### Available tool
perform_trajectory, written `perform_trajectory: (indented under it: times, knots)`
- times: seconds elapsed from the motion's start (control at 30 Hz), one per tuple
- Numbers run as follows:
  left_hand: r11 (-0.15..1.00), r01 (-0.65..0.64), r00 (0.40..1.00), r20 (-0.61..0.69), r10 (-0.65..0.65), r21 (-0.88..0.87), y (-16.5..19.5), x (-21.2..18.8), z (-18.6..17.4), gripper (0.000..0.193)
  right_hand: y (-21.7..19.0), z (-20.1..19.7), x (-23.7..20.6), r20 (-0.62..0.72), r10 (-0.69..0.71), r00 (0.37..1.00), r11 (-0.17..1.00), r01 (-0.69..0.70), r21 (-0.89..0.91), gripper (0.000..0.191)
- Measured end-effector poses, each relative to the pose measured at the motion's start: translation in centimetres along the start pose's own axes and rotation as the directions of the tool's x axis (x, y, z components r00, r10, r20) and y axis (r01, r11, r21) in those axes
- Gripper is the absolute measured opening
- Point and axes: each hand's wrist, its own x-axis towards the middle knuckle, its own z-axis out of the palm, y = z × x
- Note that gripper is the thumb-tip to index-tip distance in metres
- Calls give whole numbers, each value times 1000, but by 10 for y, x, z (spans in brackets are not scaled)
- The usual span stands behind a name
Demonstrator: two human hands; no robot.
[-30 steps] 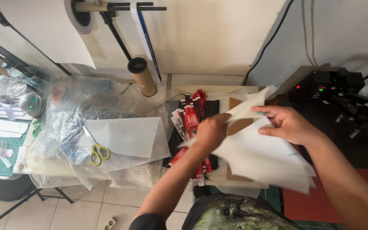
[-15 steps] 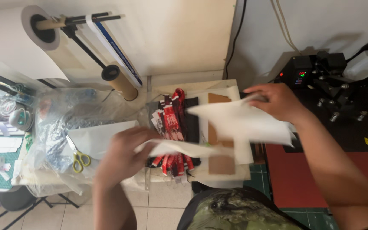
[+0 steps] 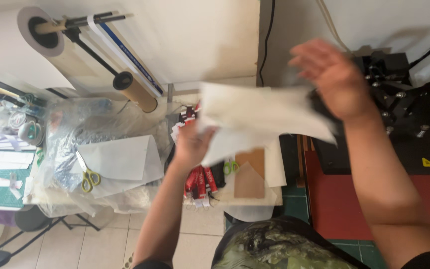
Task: The person cuts white sheets of material using scissors, stacks the cut pieces, and places them on a heat press machine. They also handle printed strips and arrange them on a table.
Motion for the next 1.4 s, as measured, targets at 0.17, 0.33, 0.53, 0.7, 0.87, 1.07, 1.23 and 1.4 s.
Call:
perform_trajectory:
  times: [0.17,0.33,0.53,0.7,0.87,1.07,1.23,1.4]
  knots:
    - [854,-33,987,-153,-56,-520,-20,1,12,71,94,10,-57,124,112,986,905,-153,397,119]
    - [959,52,941,-307,-141,-280,-56,-13,77,40,182,37,-81,-366,236,900,915,-333,-229,60]
    - [818,155,873,-311,-375,-554,-124,-67,163,26,230,29,-122,-468,66,881,809,-322,-492,33]
    - [974,158,941,-272,-199,-163,-162,-84,186,25,273,23,-132,-478,82,875,725,-381,-574,27]
    - [849,128,962,-145,-233,-513,-145,-45,165,38,235,-9,-114,-457,165,874,781,-399,-480,30]
    - [694,156,988,106,-115,-703,-79,-17,107,41,165,-23,-114,-361,262,895,941,-320,-109,40]
    - [678,195,963,269,3,-708,-28,-11,83,51,152,-20,-118,-332,336,882,940,-291,179,53]
    - [868,-67,932,279,230,-492,-23,-34,78,40,158,-21,-118,-258,243,935,938,-159,307,72]
